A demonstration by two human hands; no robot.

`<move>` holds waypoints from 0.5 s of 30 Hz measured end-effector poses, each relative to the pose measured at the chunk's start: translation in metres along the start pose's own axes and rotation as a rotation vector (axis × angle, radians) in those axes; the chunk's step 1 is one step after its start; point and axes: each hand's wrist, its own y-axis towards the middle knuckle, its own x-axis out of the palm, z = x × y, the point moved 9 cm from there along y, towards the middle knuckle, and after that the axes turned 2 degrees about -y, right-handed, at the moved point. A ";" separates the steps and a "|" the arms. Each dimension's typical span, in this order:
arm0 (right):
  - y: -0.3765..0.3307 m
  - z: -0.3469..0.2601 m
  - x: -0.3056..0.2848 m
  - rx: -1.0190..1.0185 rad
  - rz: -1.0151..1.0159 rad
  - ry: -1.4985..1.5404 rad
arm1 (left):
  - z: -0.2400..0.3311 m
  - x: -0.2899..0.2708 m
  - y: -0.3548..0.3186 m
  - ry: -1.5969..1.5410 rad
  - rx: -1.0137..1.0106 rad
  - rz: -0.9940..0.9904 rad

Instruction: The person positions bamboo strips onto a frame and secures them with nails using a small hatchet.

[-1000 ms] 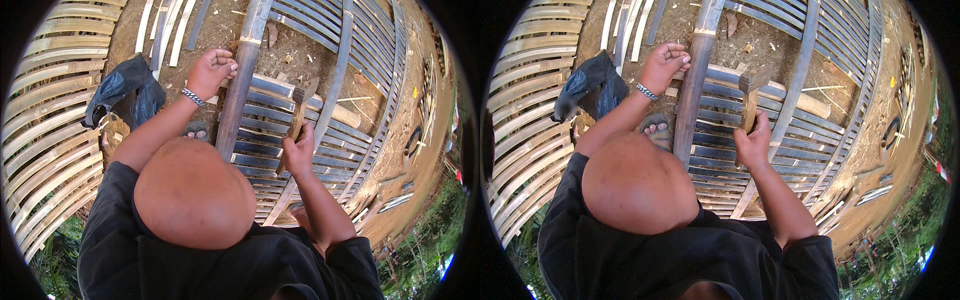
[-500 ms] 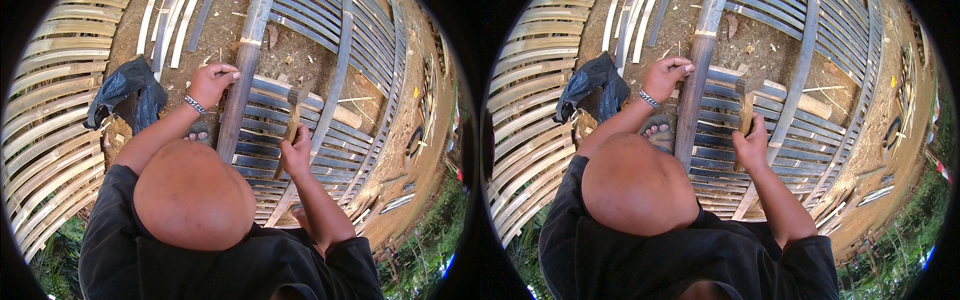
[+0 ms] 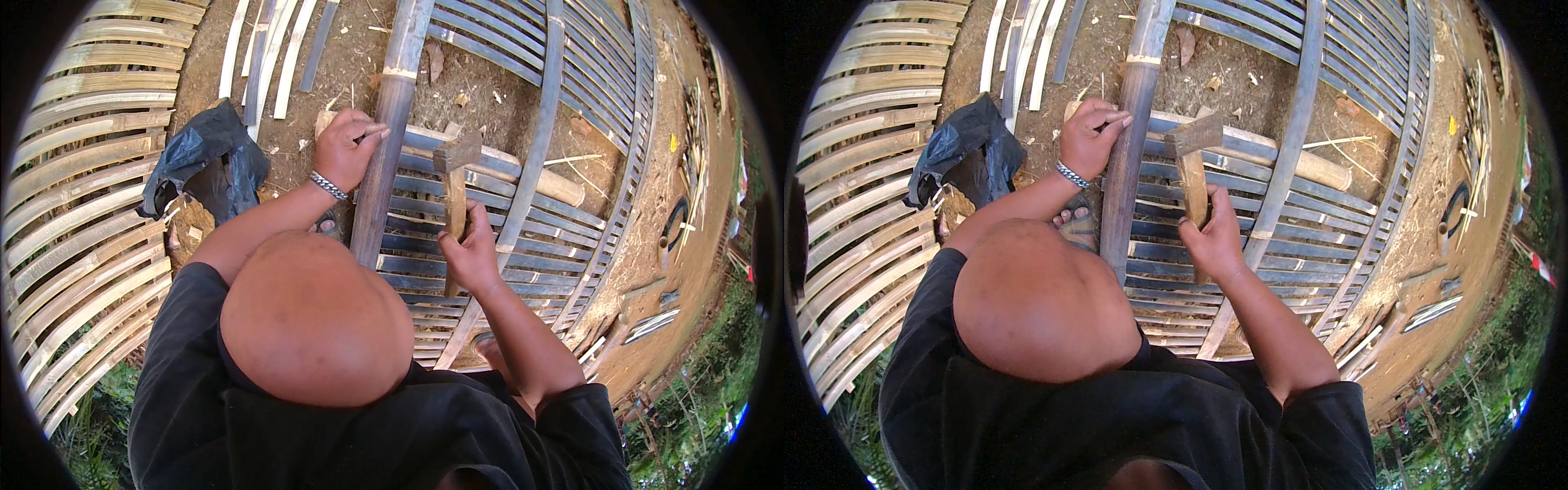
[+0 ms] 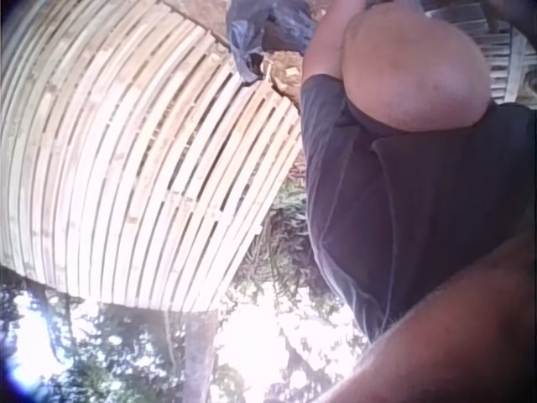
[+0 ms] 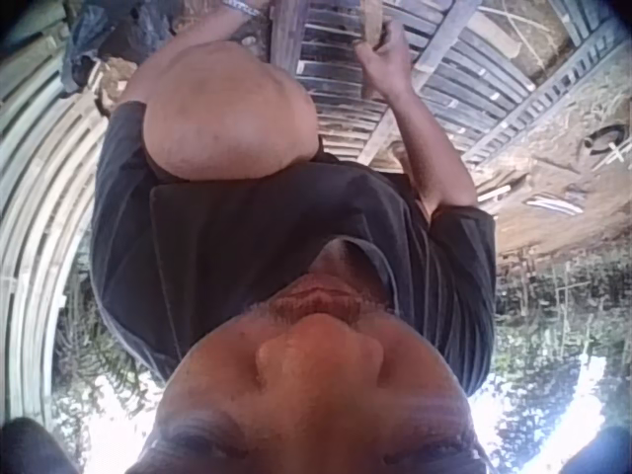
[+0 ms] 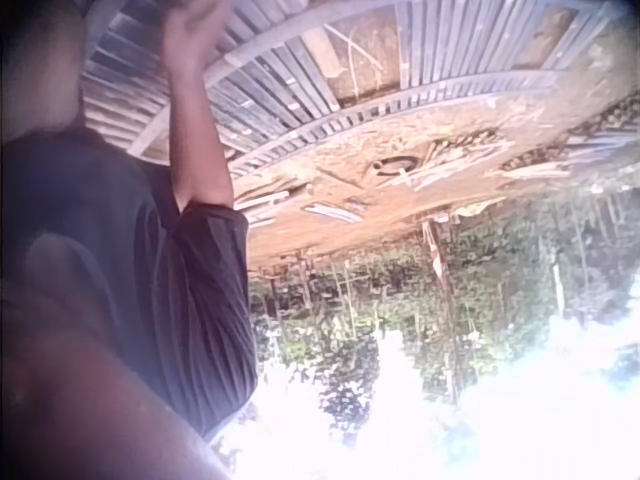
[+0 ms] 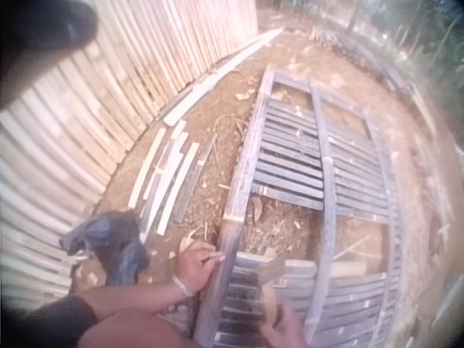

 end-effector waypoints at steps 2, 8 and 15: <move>0.000 0.000 0.010 0.080 -0.046 0.141 | -0.001 0.000 -0.001 -0.017 0.016 0.021; 0.006 -0.008 0.014 0.108 -0.020 0.042 | -0.003 0.001 -0.003 -0.031 0.026 0.038; 0.015 -0.048 0.009 -0.267 0.026 -0.515 | -0.006 0.001 -0.005 -0.011 0.006 0.034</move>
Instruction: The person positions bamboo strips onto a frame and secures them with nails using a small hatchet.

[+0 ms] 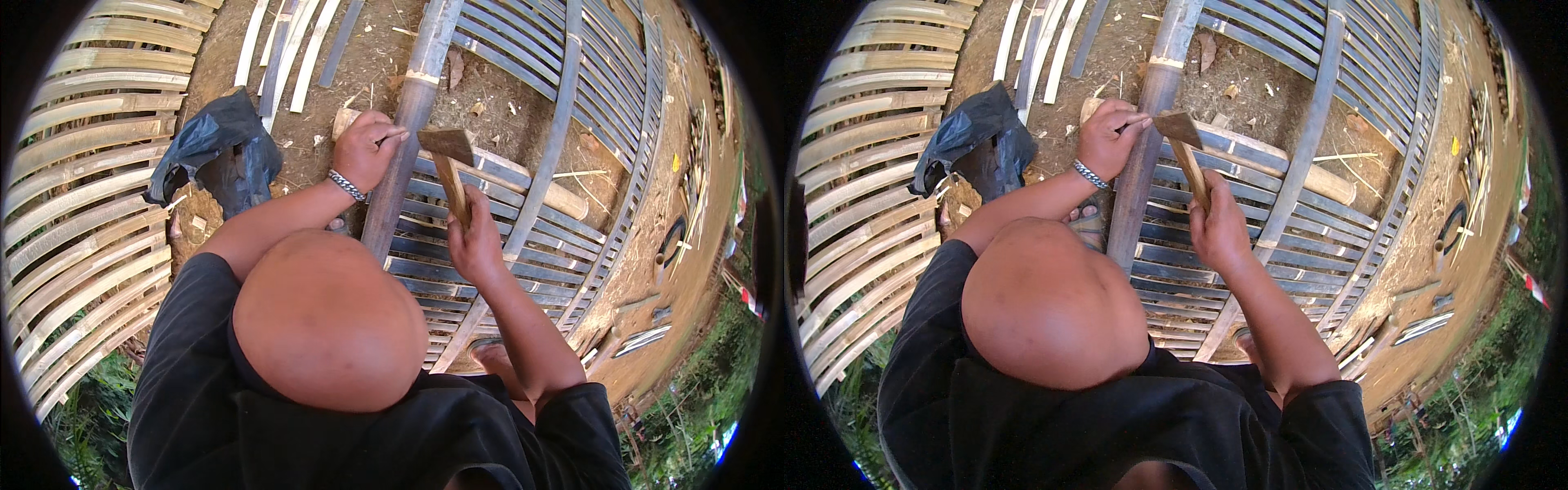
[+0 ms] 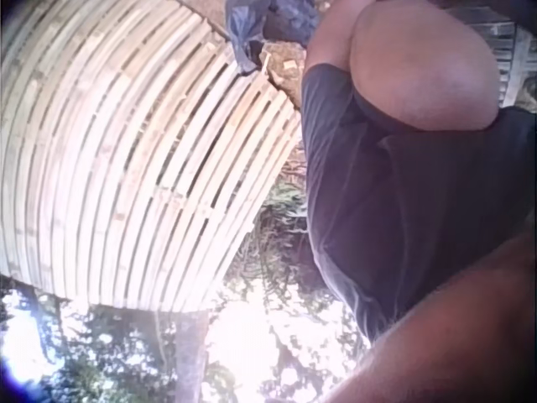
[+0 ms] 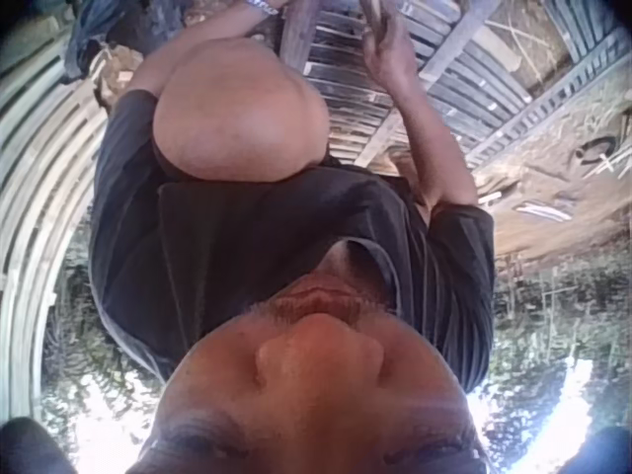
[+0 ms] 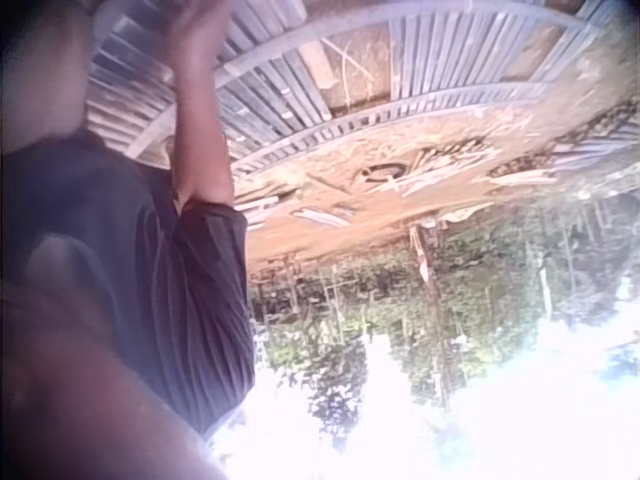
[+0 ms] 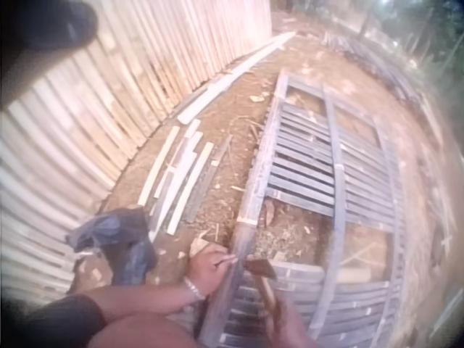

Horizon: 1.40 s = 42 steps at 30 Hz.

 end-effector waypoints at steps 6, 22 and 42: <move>0.024 -0.032 -0.019 -0.206 0.036 -0.197 | 0.005 0.000 0.002 -0.005 0.013 0.008; 0.029 -0.045 -0.031 -0.354 0.067 -0.208 | 0.007 -0.001 0.002 0.021 0.008 0.018; 0.015 -0.052 -0.036 -0.397 0.193 -0.132 | -0.044 0.025 -0.062 0.068 -0.524 -0.427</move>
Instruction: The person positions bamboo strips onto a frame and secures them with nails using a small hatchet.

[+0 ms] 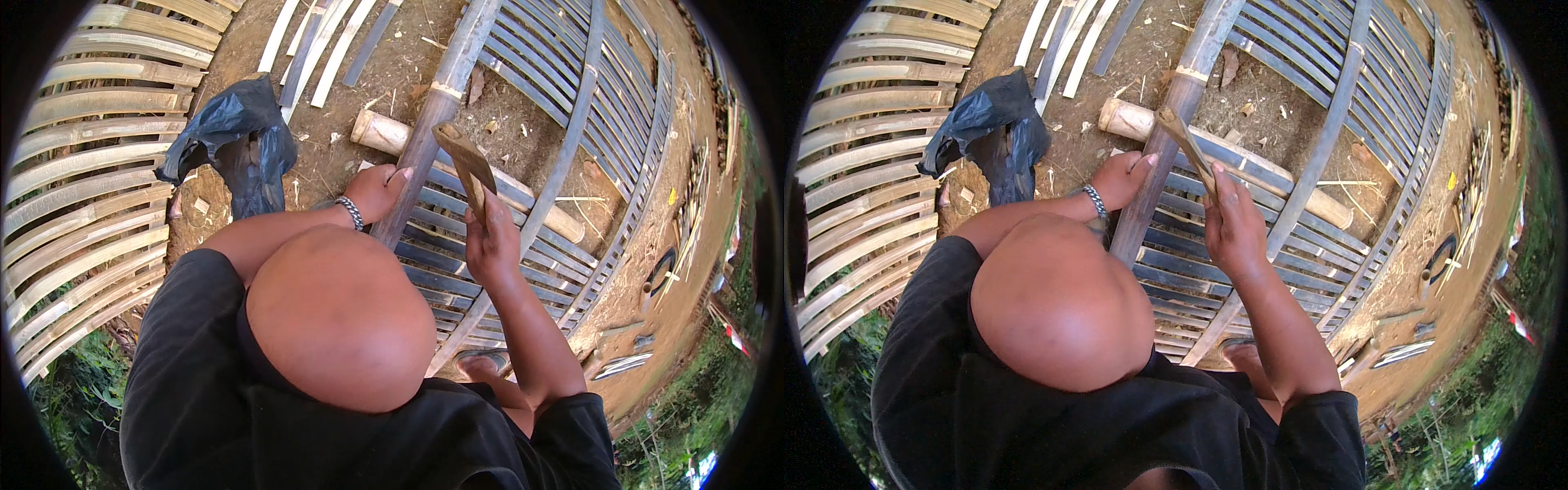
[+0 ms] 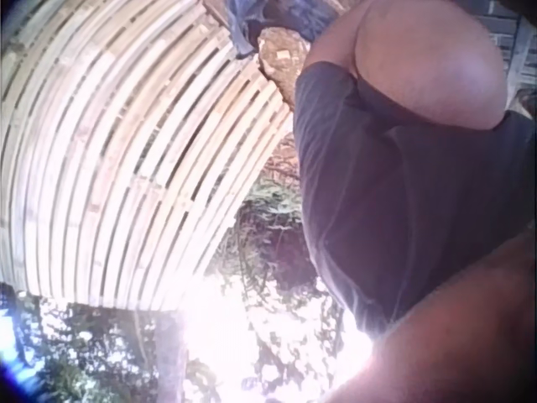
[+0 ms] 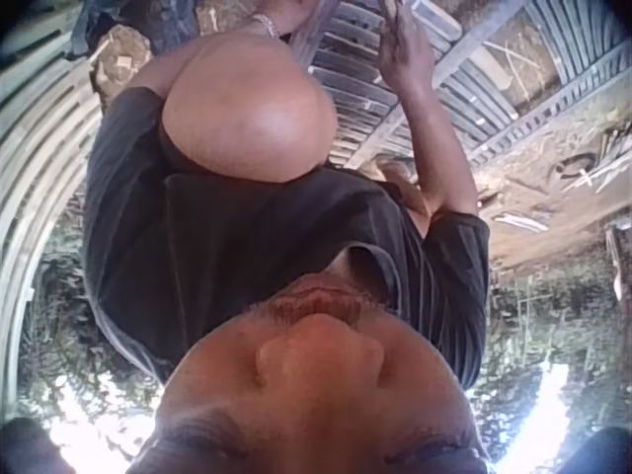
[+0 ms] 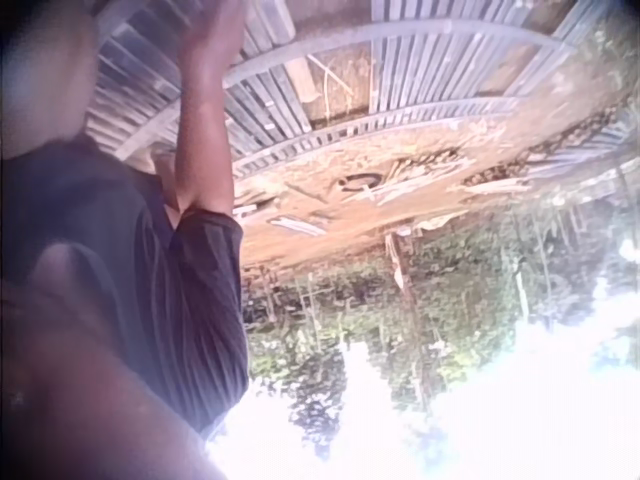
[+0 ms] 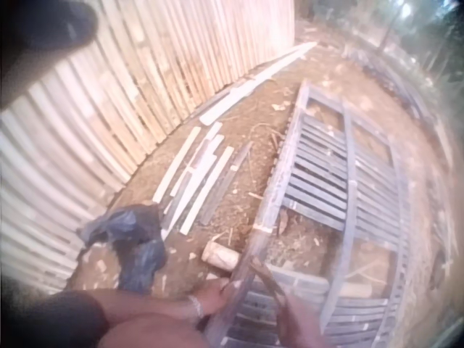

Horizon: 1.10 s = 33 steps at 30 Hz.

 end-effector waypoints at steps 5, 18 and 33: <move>0.003 0.022 0.023 0.135 -0.241 -0.127 | -0.006 0.002 0.004 -0.065 -0.011 -0.022; 0.006 0.018 0.022 0.062 -0.127 -0.022 | -0.014 0.006 0.012 -0.081 -0.035 -0.066; 0.003 0.008 0.016 -0.129 -0.044 0.034 | -0.014 0.009 0.010 -0.078 -0.079 -0.141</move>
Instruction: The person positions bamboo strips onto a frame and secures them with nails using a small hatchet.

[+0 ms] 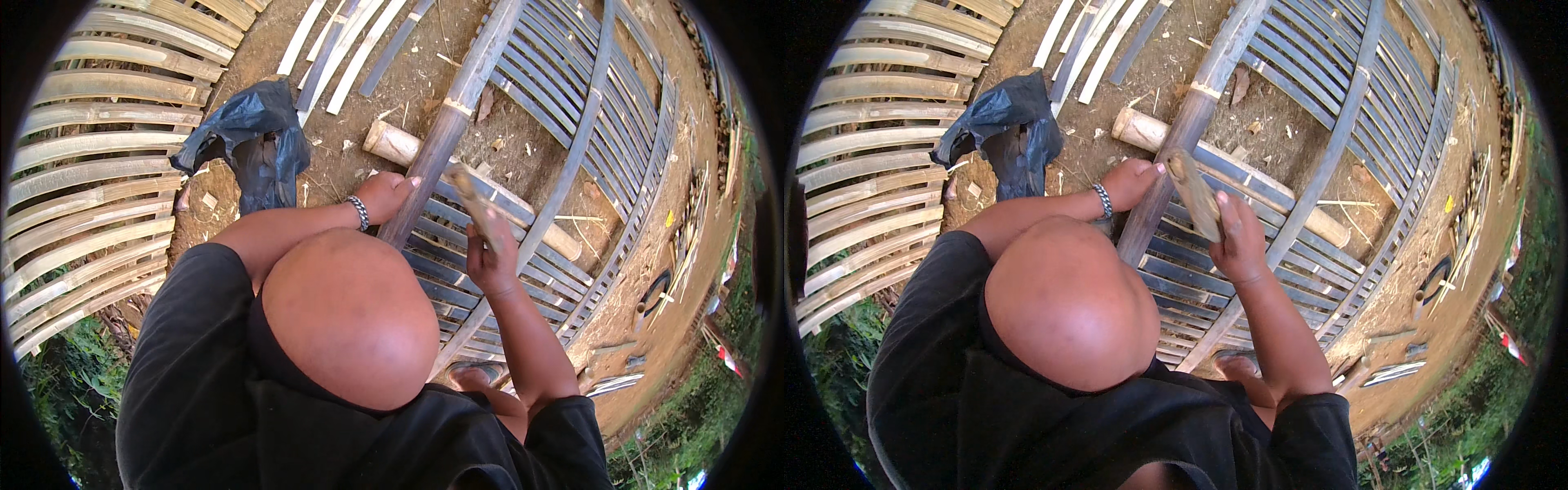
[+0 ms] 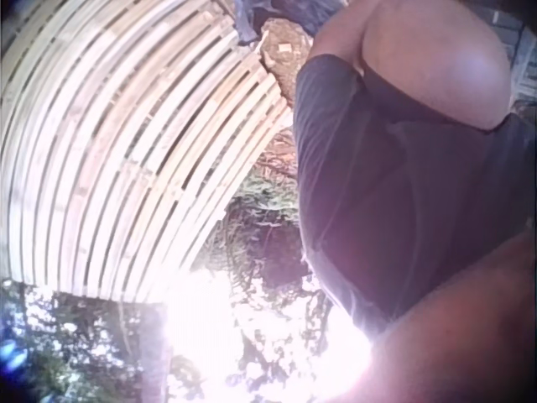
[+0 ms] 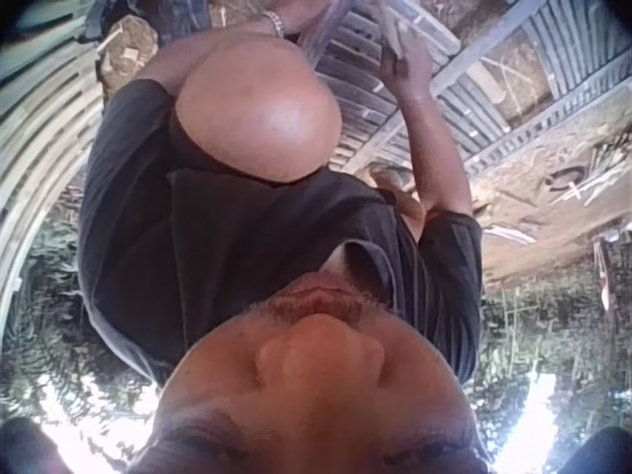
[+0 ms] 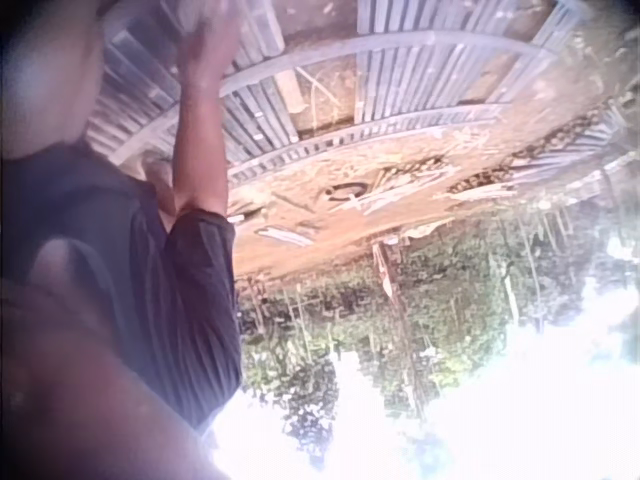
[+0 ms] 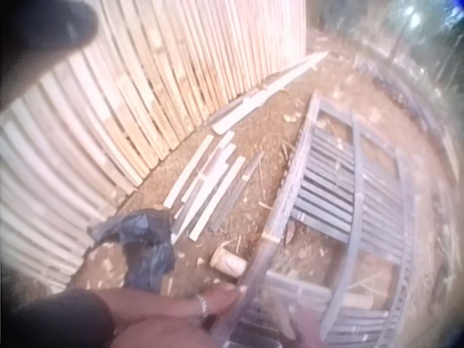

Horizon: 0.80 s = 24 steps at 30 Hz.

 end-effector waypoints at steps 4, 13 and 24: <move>0.005 0.032 0.013 0.221 -0.179 -0.045 | 0.008 -0.004 -0.002 -0.016 0.070 0.063; -0.006 0.035 0.020 0.137 -0.168 -0.111 | 0.001 -0.001 -0.002 -0.048 0.025 0.016; -0.017 0.022 0.004 0.095 -0.053 0.034 | 0.002 -0.003 -0.001 -0.042 0.039 0.030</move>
